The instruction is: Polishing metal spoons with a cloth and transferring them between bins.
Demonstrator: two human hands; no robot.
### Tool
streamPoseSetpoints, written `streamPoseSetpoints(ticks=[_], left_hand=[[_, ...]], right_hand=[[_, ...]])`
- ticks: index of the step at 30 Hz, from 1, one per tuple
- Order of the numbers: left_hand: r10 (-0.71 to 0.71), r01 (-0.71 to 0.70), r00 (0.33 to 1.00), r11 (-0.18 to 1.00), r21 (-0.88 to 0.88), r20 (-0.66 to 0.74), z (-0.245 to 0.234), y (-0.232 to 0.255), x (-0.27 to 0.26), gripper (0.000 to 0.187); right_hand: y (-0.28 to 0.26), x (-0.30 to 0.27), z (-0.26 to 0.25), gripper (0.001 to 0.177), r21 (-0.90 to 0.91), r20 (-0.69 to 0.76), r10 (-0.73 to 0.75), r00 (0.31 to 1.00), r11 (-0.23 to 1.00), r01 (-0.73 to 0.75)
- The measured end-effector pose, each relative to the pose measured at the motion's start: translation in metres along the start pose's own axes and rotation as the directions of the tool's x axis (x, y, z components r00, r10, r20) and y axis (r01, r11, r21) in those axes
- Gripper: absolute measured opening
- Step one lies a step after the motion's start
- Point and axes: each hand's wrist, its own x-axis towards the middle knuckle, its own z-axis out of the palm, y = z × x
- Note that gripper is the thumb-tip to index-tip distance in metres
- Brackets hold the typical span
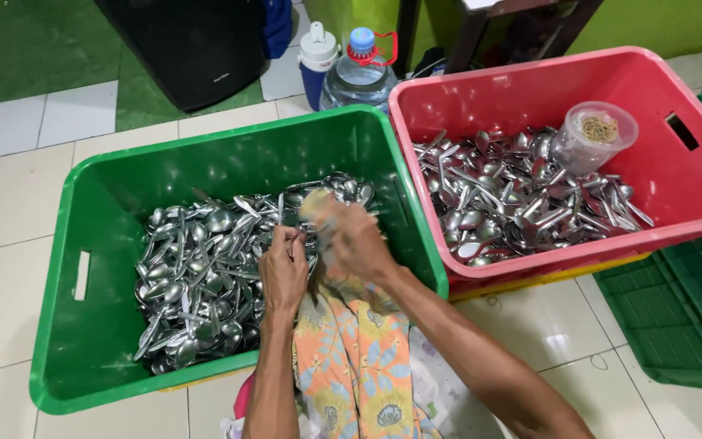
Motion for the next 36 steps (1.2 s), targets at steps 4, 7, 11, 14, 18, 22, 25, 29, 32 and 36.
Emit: streamPoseSetpoints(ticks=[4, 7, 11, 14, 18, 22, 25, 29, 32, 36], left_hand=[[0.088, -0.088, 0.996, 0.996, 0.003, 0.012, -0.008, 0.003, 0.0, 0.003], [0.059, -0.059, 0.998, 0.997, -0.048, 0.012, -0.006, 0.003, 0.003, 0.009], [-0.175, 0.254, 0.921, 0.947, -0.196, 0.347, 0.002, 0.02, -0.008, 0.069], [-0.111, 0.198, 0.831, 0.975, -0.103, 0.546, 0.022, 0.004, -0.014, 0.048], [-0.025, 0.054, 0.876, 0.997, -0.048, 0.482, 0.016, 0.023, -0.009, 0.041], [-0.079, 0.034, 0.898, 0.993, 0.109, 0.432, 0.015, 0.028, -0.01, 0.059], [-0.081, 0.046, 0.947, 0.992, 0.118, 0.312, 0.009, 0.039, -0.014, 0.065], [0.026, 0.014, 0.967, 0.988, -0.156, 0.252, 0.003, 0.051, -0.02, 0.02], [0.02, 0.049, 0.975, 0.952, -0.302, 0.22, 0.003, 0.046, -0.009, 0.046], [-0.065, 0.063, 0.998, 0.939, -0.339, 0.006, -0.001, 0.035, -0.005, 0.029]], right_hand=[[0.057, -0.016, 0.029, 0.034, -0.182, 0.27, -0.105, 0.957, 0.971, 0.158], [0.051, -0.014, 0.027, 0.015, -0.122, 0.323, 0.003, 0.946, 0.992, 0.039], [0.046, -0.002, 0.015, 0.021, 0.075, 0.037, 0.289, 0.957, 0.954, -0.291], [0.06, -0.005, 0.018, 0.019, 0.298, -0.048, 0.457, 0.888, 0.855, -0.424], [0.079, -0.004, 0.022, 0.011, 0.451, -0.039, 0.565, 0.824, 0.746, -0.49], [0.082, -0.007, 0.029, 0.01, 0.474, -0.026, 0.571, 0.821, 0.73, -0.492], [0.076, -0.007, 0.025, 0.012, 0.482, -0.024, 0.587, 0.809, 0.716, -0.505], [0.051, 0.001, 0.011, 0.014, 0.464, -0.043, 0.582, 0.812, 0.731, -0.5], [0.039, 0.009, -0.001, 0.014, 0.468, -0.069, 0.572, 0.818, 0.743, -0.479], [0.043, 0.002, 0.008, 0.016, 0.452, 0.0, 0.529, 0.849, 0.757, -0.472]])
